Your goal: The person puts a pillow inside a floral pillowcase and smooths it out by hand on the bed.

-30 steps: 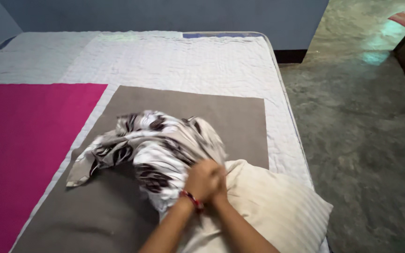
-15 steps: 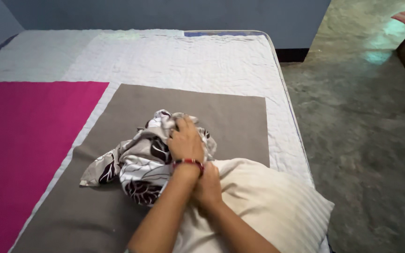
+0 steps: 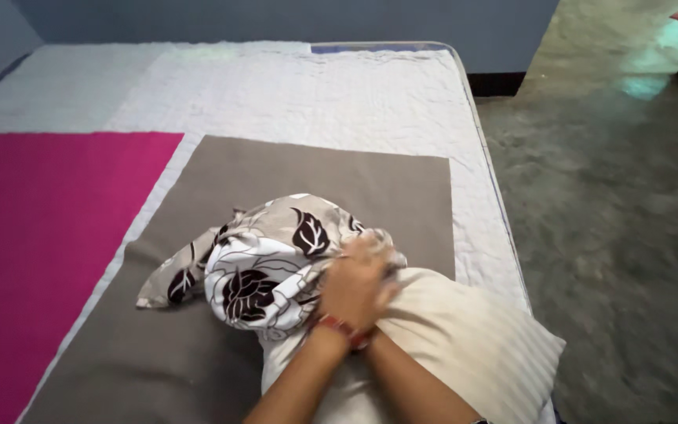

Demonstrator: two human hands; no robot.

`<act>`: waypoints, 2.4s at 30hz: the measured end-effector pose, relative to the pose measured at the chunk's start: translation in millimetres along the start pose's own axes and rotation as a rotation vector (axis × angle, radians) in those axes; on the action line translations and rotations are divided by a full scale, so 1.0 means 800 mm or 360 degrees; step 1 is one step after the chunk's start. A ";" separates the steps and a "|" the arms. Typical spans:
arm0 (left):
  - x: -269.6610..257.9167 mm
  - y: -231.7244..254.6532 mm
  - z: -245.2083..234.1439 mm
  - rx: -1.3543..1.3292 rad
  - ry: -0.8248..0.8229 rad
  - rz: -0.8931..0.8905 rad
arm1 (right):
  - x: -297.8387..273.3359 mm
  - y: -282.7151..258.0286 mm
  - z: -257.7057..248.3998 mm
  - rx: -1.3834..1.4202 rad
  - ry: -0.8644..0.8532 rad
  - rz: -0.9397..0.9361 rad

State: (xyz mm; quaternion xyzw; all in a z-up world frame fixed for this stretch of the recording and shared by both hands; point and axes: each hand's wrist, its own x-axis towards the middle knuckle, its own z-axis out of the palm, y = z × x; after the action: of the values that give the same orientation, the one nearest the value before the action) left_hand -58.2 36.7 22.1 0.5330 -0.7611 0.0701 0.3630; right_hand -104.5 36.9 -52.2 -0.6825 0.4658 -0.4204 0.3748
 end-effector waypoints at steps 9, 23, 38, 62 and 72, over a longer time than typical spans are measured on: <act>-0.110 -0.104 -0.109 -0.0722 0.0589 -0.1211 | 0.126 -0.143 -0.086 0.0126 0.0161 -0.0194; 0.011 -0.159 -0.133 -0.0041 0.0750 -0.0342 | 0.169 -0.129 -0.081 -0.0327 0.0379 -0.0008; -0.137 -0.068 -0.067 0.0194 0.0038 -0.0344 | 0.065 0.168 0.077 0.2206 0.0375 0.0819; 0.002 0.058 -0.081 0.0043 0.0448 -0.0267 | 0.077 0.140 0.032 0.1991 0.0103 0.0592; -0.101 -0.114 -0.102 -0.0205 0.0301 -0.0336 | 0.191 -0.026 -0.079 0.1648 0.0072 0.0213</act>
State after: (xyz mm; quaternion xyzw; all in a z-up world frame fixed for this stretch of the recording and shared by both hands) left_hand 73.1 100.0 5.4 0.5766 -0.6662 0.0326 0.4719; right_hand -123.5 -110.2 23.9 -0.3674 0.2476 -0.5853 0.6791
